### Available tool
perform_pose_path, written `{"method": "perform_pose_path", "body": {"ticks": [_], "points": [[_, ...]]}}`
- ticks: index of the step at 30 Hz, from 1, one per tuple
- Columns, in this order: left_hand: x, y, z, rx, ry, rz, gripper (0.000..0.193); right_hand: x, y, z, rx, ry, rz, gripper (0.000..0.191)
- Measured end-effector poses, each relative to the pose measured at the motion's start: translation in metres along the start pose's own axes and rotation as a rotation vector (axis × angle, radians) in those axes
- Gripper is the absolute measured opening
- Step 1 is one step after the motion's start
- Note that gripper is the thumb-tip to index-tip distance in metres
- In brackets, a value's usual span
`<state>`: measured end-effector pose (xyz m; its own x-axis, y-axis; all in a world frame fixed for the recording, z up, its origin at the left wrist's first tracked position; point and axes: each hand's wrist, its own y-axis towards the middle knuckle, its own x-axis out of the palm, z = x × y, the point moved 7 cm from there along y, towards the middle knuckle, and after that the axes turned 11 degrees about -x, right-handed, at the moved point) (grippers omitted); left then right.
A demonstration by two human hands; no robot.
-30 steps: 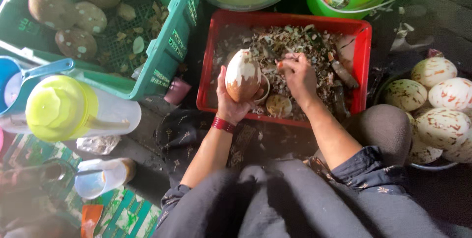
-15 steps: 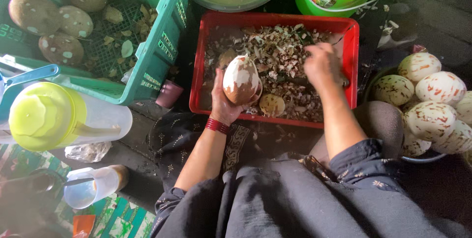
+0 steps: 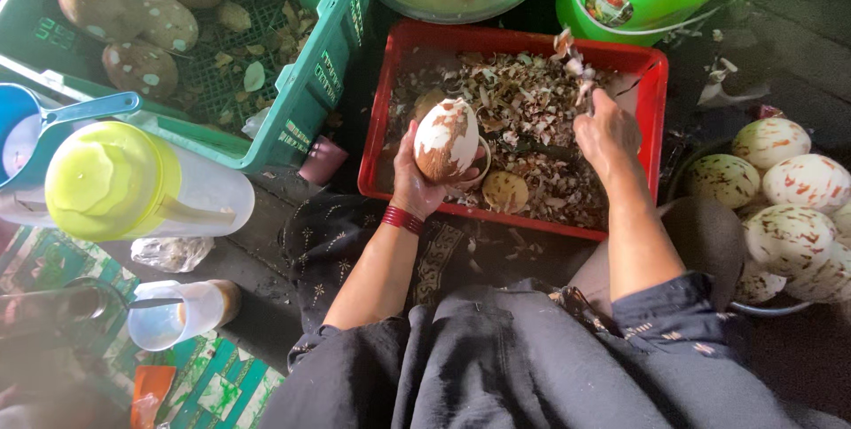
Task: The person peels round brown-skinned vegetables using a knife, removes the skin in strips, and places the peeled items into a nearby bowl. The person repeatedly picks up new vegetables from a crate and continues peeling them one at a time.
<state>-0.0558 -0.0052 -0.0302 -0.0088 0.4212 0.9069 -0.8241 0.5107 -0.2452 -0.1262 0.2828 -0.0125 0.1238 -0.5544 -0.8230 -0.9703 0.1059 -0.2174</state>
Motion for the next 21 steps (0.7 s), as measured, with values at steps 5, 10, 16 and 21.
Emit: {"method": "perform_pose_path", "body": {"ticks": [5,10,16,21], "points": [[-0.001,0.004,-0.003,-0.019,0.004,0.004,0.079,0.016,-0.032,-0.041,-0.398,0.400,-0.060,0.025],[-0.005,0.002,-0.006,-0.037,0.072,0.049,0.078,0.027,-0.062,-0.080,-0.517,0.487,-0.100,0.054],[-0.014,0.007,-0.007,-0.066,0.203,0.193,0.070,0.020,-0.077,-0.104,-0.350,0.405,-0.147,0.058],[-0.024,0.012,-0.009,-0.062,0.227,0.169,0.060,0.023,-0.095,-0.139,-0.845,0.268,-0.128,0.095]]}}
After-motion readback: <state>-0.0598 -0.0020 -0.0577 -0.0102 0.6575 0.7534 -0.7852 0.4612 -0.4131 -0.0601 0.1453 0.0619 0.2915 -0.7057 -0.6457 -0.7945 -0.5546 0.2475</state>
